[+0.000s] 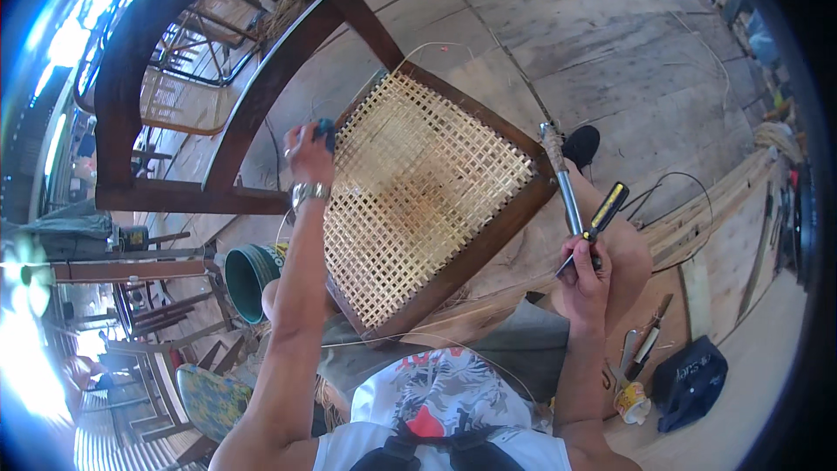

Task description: Weaving a wicker or bamboo seat for a wooden chair using strands of material and a mallet.

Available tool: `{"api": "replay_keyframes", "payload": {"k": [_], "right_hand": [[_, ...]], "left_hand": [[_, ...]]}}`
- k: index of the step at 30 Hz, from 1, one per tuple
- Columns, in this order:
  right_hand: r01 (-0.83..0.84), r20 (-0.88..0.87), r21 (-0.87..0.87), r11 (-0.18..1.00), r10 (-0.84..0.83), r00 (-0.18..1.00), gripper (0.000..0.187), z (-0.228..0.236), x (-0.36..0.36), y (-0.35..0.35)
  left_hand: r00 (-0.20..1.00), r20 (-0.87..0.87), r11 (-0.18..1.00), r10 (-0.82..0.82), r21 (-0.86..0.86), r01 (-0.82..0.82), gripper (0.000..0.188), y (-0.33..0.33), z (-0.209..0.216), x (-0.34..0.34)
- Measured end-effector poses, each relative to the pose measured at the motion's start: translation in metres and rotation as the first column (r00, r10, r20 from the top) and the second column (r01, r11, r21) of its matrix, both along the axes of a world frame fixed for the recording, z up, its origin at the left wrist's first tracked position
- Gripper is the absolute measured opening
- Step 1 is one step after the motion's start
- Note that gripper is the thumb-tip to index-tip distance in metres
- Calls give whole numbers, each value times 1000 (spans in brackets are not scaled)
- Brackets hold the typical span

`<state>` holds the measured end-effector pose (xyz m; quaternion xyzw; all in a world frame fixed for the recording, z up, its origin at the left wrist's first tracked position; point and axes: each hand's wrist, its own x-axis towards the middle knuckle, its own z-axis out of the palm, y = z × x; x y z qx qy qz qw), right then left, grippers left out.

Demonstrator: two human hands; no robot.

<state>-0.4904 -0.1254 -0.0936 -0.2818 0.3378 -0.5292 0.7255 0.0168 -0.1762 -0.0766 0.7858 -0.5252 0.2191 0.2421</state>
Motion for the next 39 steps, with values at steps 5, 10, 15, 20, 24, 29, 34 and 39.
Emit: {"api": "replay_keyframes", "payload": {"k": [5, 10, 15, 20, 24, 29, 34, 39], "right_hand": [[61, 3, 43, 997, -61, 998, 18, -1, 3, 1], [73, -5, 13, 997, -73, 997, 21, -7, -8, 3], [43, 16, 36, 998, -44, 999, 21, -3, -2, 0], [61, -13, 16, 998, -61, 998, 20, -2, -4, 2], [133, 22, 64, 989, -134, 991, 17, -3, 7, 3], [156, 25, 100, 983, -159, 987, 16, -13, -5, 5], [145, -1, 92, 985, -146, 989, 18, -16, -3, 3], [95, -53, 61, 994, -92, 994, 18, -11, 4, 0]], "left_hand": [[950, -179, 937, -255, 196, 289, 28, -2, -13, -149], [850, -380, 828, -365, 286, 483, 37, 137, 19, -209], [797, -484, 709, -361, 413, 572, 37, 234, 37, -174], [744, -513, 571, -429, 484, 663, 34, 125, 49, -219], [576, -383, 476, -722, 330, 815, 32, -24, 6, -252], [598, -298, 574, -744, 172, 801, 28, -110, -10, -236], [937, -124, 910, -327, 224, 348, 24, -101, -15, -72], [999, -40, 957, -11, 289, 22, 22, 19, -5, 29]]}}
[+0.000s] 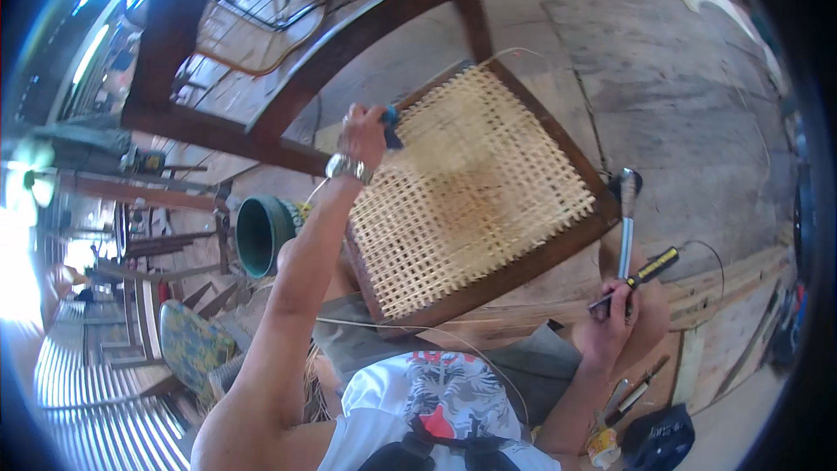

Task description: Weaving a wicker or bamboo seat for a wooden chair using strands of material and a mallet.

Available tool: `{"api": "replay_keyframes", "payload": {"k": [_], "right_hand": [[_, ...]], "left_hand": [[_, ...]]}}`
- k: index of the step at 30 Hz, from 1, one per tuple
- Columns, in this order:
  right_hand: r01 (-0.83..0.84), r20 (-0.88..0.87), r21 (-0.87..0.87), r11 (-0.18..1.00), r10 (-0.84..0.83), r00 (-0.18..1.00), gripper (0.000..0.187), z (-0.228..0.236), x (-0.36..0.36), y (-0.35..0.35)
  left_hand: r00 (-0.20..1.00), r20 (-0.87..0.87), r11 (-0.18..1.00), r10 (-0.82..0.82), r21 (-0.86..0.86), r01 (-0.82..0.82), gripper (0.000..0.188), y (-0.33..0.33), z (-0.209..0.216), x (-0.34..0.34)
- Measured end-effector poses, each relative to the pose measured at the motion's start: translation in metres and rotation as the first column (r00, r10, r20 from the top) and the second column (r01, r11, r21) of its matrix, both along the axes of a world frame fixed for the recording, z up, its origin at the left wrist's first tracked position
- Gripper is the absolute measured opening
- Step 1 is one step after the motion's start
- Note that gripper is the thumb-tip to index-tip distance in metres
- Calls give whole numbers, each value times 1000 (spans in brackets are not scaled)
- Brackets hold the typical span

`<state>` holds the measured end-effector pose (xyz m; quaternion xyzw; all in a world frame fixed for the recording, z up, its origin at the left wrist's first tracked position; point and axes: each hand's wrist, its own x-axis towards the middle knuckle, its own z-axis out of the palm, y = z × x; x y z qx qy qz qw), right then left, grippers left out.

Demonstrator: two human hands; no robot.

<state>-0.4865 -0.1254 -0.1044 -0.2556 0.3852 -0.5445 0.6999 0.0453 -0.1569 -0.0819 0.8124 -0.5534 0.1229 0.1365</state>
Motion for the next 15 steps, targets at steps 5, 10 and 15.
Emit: {"api": "replay_keyframes", "payload": {"k": [5, 10, 15], "right_hand": [[40, -35, -44, 998, -41, 999, 21, -2, 6, -4], [-115, -65, -137, 984, 107, 992, 23, -10, -2, -10], [-67, -210, -124, 990, 40, 977, 25, 19, 12, 2]], "left_hand": [[985, -152, 996, 84, 56, -76, 29, 147, 20, 6], [886, -203, 892, 416, -97, -441, 30, 286, 42, 85], [695, -37, 696, 718, 46, -717, 39, 369, 44, 168]]}}
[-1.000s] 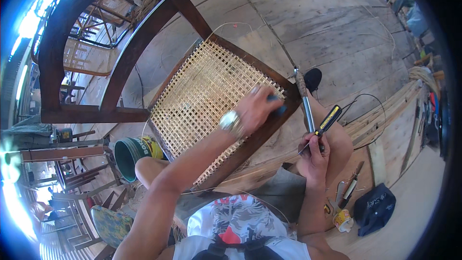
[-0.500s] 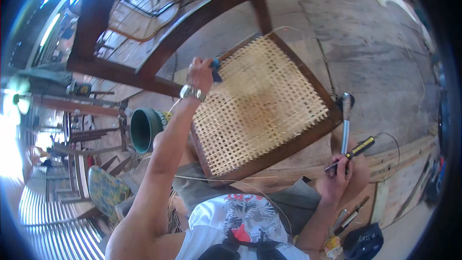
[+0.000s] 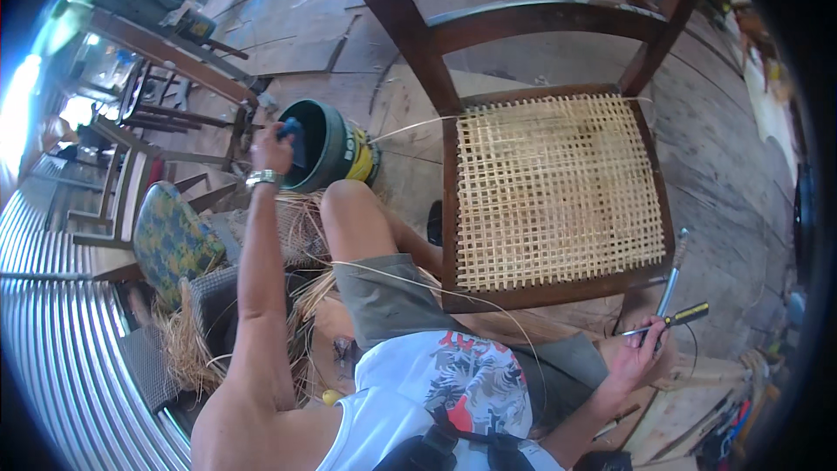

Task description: Weaving a wicker or bamboo seat for a wooden chair using strands of material and a mallet.

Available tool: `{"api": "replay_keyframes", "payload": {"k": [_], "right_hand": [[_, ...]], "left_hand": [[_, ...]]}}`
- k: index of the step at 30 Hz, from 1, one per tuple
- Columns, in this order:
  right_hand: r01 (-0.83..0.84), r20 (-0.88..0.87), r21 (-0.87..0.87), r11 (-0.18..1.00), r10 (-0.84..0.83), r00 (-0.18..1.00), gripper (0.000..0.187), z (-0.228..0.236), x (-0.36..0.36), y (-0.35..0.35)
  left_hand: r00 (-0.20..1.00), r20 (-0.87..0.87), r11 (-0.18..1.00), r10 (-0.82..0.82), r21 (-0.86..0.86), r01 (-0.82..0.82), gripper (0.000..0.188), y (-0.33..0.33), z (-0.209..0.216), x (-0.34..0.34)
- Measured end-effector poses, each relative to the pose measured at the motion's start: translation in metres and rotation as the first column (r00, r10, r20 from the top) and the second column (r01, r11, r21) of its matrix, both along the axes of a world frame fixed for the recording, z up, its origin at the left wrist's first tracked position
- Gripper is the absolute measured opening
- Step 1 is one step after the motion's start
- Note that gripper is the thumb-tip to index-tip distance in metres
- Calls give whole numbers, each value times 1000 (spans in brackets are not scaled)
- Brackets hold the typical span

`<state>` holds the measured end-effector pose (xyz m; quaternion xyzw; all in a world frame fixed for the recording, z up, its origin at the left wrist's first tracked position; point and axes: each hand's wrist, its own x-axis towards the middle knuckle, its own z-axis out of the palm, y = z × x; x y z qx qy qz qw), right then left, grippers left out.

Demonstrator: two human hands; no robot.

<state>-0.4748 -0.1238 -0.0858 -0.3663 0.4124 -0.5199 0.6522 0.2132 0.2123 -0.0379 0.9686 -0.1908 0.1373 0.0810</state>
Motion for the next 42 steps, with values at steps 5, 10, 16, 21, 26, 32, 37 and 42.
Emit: {"api": "replay_keyframes", "payload": {"k": [5, 10, 16, 21, 26, 32, 37, 42], "right_hand": [[-24, -49, -26, 999, 22, 999, 22, 7, 2, 12], [-49, -82, -48, 998, 45, 996, 18, 32, 4, 21], [-5, -92, -39, 999, 2, 996, 20, 39, -9, 26], [-113, -161, -38, 993, 106, 981, 20, 49, 27, 49], [-279, -322, 22, 960, 271, 907, 24, 49, 42, 99], [-446, -438, -25, 895, 391, 809, 31, 47, 48, 138], [-531, -459, -297, 793, 370, 808, 26, 64, 67, 144], [-550, -470, -161, 820, 426, 773, 31, 61, 58, 145]], "left_hand": [[999, 54, 994, 3, -110, 3, 44, 62, -2, 113], [900, 436, 979, -5, 184, -83, 72, 51, 27, 146], [890, 98, 697, -445, -586, 413, 60, -90, 57, -93], [337, -342, 474, -877, -726, 498, 61, -136, 38, -322], [31, -256, 232, -966, -810, 539, 62, -166, 55, -426], [-6, -194, 163, -981, -839, 518, 55, -161, 63, -442], [-23, -279, 246, -960, -881, 405, 48, -151, 73, -444], [69, -316, 319, -946, -877, 360, 38, -137, 92, -415]]}}
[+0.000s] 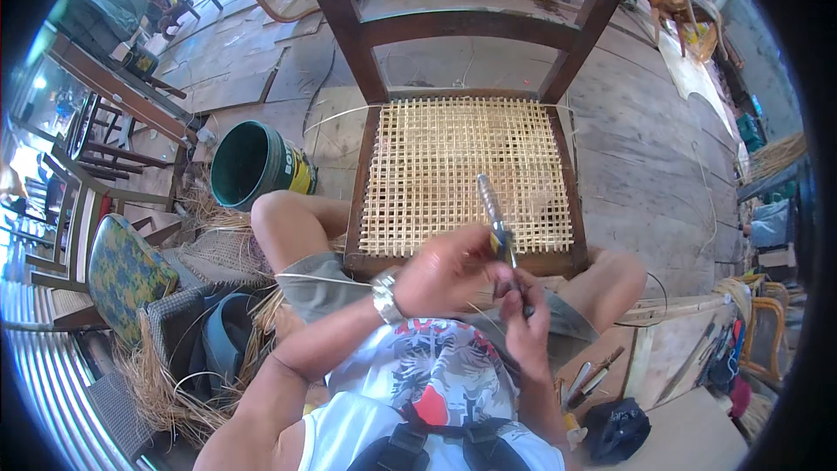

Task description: Weaving a wicker or bamboo seat for a wooden chair using strands of material and a mallet.

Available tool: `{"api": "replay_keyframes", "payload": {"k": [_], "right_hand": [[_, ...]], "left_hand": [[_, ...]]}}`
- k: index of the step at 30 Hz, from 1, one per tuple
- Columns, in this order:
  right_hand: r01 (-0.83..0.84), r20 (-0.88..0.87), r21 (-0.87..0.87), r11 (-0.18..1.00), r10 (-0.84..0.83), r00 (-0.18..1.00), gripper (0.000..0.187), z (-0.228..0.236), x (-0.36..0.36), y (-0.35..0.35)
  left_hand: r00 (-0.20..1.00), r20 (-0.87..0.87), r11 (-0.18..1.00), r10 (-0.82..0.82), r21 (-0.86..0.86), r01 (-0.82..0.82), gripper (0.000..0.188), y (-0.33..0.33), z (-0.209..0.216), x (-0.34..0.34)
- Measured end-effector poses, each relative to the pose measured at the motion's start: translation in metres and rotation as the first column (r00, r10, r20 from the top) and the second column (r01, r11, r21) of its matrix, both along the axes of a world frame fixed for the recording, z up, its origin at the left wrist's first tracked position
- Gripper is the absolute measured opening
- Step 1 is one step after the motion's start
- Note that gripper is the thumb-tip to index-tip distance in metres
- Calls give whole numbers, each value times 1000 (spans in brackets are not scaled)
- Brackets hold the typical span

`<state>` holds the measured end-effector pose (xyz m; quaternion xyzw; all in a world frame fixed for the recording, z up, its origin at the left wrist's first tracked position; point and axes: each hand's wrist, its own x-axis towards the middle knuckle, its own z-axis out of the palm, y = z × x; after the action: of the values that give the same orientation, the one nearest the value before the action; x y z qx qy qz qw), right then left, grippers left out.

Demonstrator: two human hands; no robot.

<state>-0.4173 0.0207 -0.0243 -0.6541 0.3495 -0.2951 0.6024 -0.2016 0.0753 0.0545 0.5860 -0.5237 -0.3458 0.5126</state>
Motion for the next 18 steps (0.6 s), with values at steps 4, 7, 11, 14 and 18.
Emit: {"api": "replay_keyframes", "payload": {"k": [4, 7, 11, 14, 18], "right_hand": [[140, 153, -133, 981, -119, 981, 49, 29, 6, -22], [180, 340, 105, 978, -205, 918, 52, 32, 5, -35], [103, 322, 308, 946, -206, 924, 49, 8, 16, -40], [176, 267, 256, 950, -245, 932, 47, -10, 36, -25], [82, 132, 318, 944, -130, 983, 47, -12, 51, -22]], "left_hand": [[927, -33, 927, 373, -17, -374, 33, -7, -15, 99], [699, 288, 744, 655, -86, -662, 24, -33, -4, 154], [701, 247, 741, 669, -303, -599, 33, -67, -54, 228], [770, 107, 759, 629, -300, -578, 35, -101, -80, 247], [796, 129, 793, 591, -275, -544, 41, -132, -100, 238]]}}
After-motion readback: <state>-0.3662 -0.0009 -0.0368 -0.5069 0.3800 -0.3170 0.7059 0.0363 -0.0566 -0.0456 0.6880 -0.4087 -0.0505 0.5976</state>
